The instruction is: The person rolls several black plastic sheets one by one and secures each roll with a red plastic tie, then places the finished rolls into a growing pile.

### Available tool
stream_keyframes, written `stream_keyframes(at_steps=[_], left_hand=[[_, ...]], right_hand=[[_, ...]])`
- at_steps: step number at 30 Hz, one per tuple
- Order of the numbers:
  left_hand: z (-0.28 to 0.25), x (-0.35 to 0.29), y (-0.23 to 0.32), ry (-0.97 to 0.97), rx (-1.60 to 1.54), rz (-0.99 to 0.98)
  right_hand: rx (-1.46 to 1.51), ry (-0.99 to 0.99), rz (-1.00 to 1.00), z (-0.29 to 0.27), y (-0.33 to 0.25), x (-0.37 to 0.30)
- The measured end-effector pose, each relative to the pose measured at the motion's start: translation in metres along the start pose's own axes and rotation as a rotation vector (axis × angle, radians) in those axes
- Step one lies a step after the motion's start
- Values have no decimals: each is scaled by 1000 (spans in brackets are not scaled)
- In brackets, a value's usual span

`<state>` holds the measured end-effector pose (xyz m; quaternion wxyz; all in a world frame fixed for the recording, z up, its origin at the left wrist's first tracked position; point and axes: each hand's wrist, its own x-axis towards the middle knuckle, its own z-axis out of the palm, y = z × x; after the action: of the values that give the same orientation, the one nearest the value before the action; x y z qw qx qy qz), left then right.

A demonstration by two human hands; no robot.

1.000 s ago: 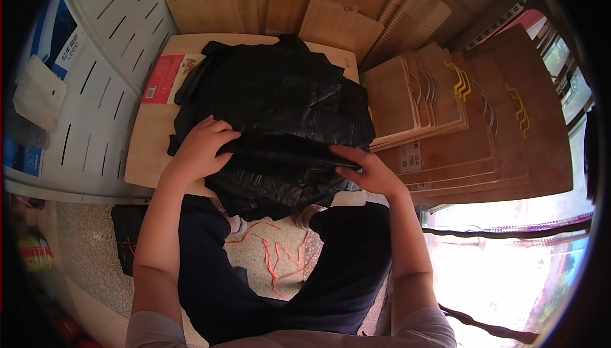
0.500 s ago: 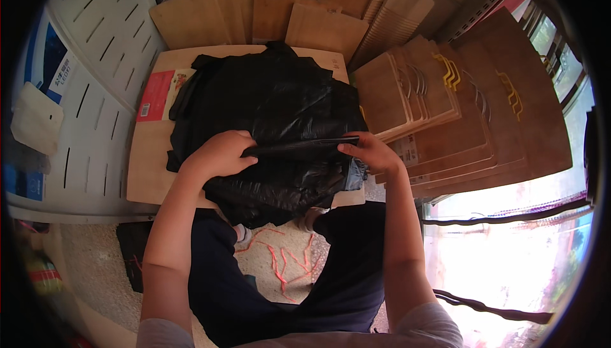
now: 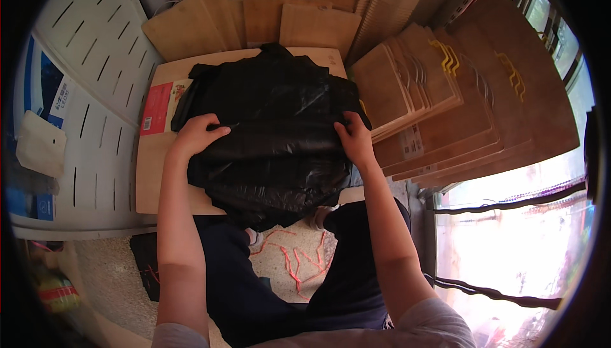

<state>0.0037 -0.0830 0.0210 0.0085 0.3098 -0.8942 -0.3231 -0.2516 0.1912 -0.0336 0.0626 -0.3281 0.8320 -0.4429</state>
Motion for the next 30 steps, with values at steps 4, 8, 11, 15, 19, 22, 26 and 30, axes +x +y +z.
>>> stream_keyframes(at_steps=[4,8,11,15,19,22,26,30], left_hand=[[13,-5,16,244,401,155],[38,1,28,151,174,292],[34,1,38,62,272,238],[34,-4,49,-57,180,196],[52,-6,63,-10,88,167],[59,-1,66,-21,-32,227],[50,-5,46,80,-28,162],[50,-4,31,156,-42,-54]], right_hand=[[-110,52,-56,5,2,-1],[-222,103,-110,12,-1,-2],[-307,141,-170,10,-1,-3],[-311,171,-177,14,4,-4],[-346,166,-133,12,-1,-5],[-341,162,-172,-11,-8,-1],[-10,259,-214,-91,-23,-9],[54,353,122,-144,79,-67]])
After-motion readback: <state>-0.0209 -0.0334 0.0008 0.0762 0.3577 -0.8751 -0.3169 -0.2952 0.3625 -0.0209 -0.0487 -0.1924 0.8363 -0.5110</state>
